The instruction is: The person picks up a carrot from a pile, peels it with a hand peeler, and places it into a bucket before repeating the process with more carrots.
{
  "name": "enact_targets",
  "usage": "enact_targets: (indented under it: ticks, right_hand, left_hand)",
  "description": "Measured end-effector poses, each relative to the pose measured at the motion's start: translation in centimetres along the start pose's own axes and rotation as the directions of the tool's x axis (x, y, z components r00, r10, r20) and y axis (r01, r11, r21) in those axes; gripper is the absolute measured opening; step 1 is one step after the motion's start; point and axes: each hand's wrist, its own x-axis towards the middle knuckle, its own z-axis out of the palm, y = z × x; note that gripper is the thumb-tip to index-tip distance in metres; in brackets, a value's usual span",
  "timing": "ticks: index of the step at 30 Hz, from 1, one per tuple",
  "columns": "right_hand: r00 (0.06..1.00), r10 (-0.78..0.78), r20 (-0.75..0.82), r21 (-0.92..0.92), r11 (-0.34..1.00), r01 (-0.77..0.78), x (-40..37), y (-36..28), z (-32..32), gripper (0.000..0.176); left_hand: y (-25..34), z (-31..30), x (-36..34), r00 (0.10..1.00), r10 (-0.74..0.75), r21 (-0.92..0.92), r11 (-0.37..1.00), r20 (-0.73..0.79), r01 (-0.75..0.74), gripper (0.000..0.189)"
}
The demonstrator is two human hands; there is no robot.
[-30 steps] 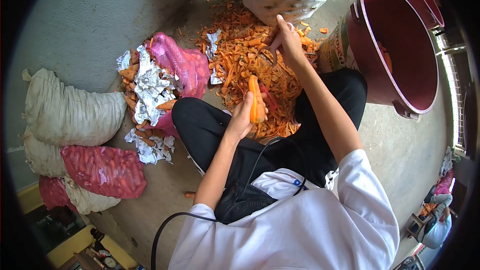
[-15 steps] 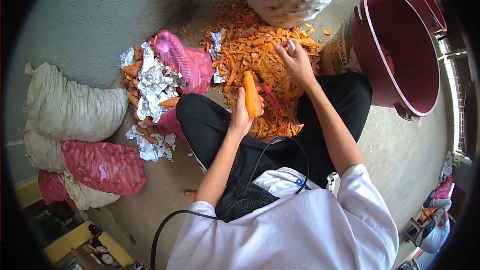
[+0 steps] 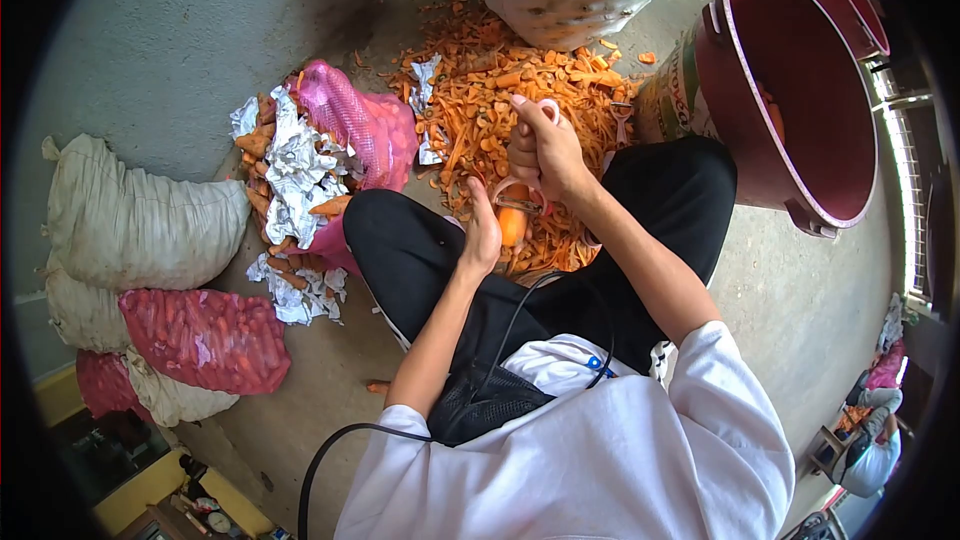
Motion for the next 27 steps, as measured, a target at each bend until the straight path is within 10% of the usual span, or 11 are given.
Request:
enact_targets:
  ticks: [10, 14, 23, 27]
  right_hand:
    - [0.872, -0.424, -0.245, -0.197, 0.902, 0.384, 6.2, -5.9, -5.2, 0.033]
    - [0.941, -0.316, -0.121, -0.135, 0.944, 0.3, 2.9, -4.6, -1.6, 0.035]
    - [0.996, -0.007, -0.084, -0.035, 0.999, 0.004, 0.4, -0.6, -0.1, 0.033]
    - [0.839, -0.496, -0.224, -0.423, 0.825, 0.374, 4.2, -2.9, -2.3, 0.031]
  left_hand:
    - [-0.4, -0.5, -0.3, 0.996, 0.048, 0.108, 0.993, 0.072, -0.056, 0.063]
    - [-0.6, -0.4, -0.1, 0.995, 0.086, 0.261, 0.961, 0.046, -0.095, 0.028]
    - [-0.4, -1.0, -0.3, 0.984, -0.094, 0.339, 0.94, 0.152, 0.038, 0.028]
    - [-1.3, -0.9, 0.0, 0.988, -0.061, 0.301, 0.953, 0.142, 0.015, 0.029]
